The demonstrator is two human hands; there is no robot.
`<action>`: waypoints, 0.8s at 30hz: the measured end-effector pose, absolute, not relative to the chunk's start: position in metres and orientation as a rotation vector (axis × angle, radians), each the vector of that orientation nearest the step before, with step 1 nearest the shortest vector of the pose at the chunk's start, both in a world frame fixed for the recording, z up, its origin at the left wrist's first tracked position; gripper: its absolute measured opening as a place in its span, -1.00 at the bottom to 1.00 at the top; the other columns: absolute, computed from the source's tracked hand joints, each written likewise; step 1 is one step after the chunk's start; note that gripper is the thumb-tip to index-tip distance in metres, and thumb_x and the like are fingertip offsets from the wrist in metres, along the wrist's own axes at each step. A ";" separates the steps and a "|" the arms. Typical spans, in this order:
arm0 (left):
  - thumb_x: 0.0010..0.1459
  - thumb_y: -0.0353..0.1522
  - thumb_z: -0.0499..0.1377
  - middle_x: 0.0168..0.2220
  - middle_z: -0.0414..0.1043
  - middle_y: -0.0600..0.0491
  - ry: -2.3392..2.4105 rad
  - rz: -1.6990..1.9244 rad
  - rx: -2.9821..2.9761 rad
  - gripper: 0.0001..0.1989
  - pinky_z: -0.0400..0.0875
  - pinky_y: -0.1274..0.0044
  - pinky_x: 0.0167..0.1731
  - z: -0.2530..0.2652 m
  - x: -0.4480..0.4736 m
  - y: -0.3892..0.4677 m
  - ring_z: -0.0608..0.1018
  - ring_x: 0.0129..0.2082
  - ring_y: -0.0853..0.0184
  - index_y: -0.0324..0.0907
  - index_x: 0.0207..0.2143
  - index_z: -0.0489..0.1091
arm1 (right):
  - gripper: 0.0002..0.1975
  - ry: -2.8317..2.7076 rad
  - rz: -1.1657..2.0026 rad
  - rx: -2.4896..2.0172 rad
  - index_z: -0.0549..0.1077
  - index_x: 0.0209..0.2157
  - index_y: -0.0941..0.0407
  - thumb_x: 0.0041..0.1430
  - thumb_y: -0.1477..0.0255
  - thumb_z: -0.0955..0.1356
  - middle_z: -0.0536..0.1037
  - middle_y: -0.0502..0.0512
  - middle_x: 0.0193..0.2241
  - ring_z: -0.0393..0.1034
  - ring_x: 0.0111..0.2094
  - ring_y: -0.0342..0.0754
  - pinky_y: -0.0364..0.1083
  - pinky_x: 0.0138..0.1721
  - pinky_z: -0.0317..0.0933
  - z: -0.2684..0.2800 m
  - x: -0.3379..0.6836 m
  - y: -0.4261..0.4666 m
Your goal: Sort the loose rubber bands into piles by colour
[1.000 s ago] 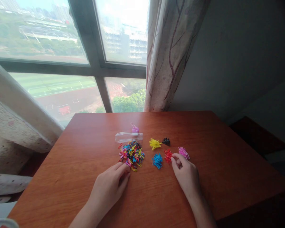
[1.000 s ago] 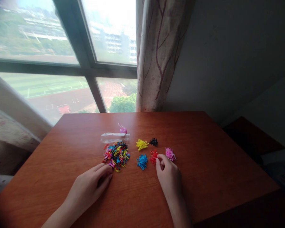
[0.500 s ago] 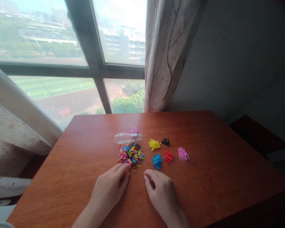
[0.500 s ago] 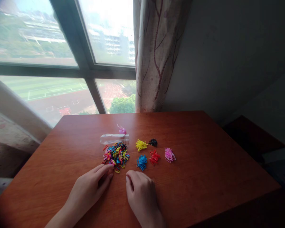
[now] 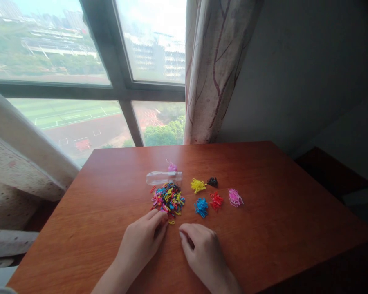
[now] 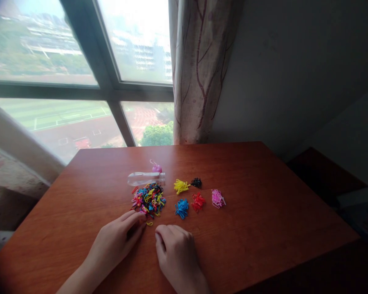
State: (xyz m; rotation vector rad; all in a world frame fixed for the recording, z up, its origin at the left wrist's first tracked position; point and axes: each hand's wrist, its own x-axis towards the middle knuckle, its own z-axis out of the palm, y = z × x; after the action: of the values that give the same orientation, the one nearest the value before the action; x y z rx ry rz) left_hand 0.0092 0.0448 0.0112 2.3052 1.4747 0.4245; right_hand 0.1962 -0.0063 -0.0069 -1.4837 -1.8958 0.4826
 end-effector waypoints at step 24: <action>0.28 -0.38 0.00 -0.29 0.52 0.04 1.327 0.365 2.578 -0.78 0.34 0.59 -0.40 0.055 0.068 0.094 0.55 -0.33 0.35 -0.12 -0.29 0.45 | -0.80 -1.887 0.489 -1.478 0.43 -0.38 0.06 0.24 0.54 0.22 0.52 -0.01 -0.47 0.42 -0.42 -0.10 -0.18 -0.37 0.11 -0.005 0.197 -0.005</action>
State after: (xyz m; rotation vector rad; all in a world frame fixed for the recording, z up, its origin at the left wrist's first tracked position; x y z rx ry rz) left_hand 0.0684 0.0943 0.0547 2.5782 1.3272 0.3650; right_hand 0.1969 -0.0054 -0.0051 -1.4784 -1.8869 0.4892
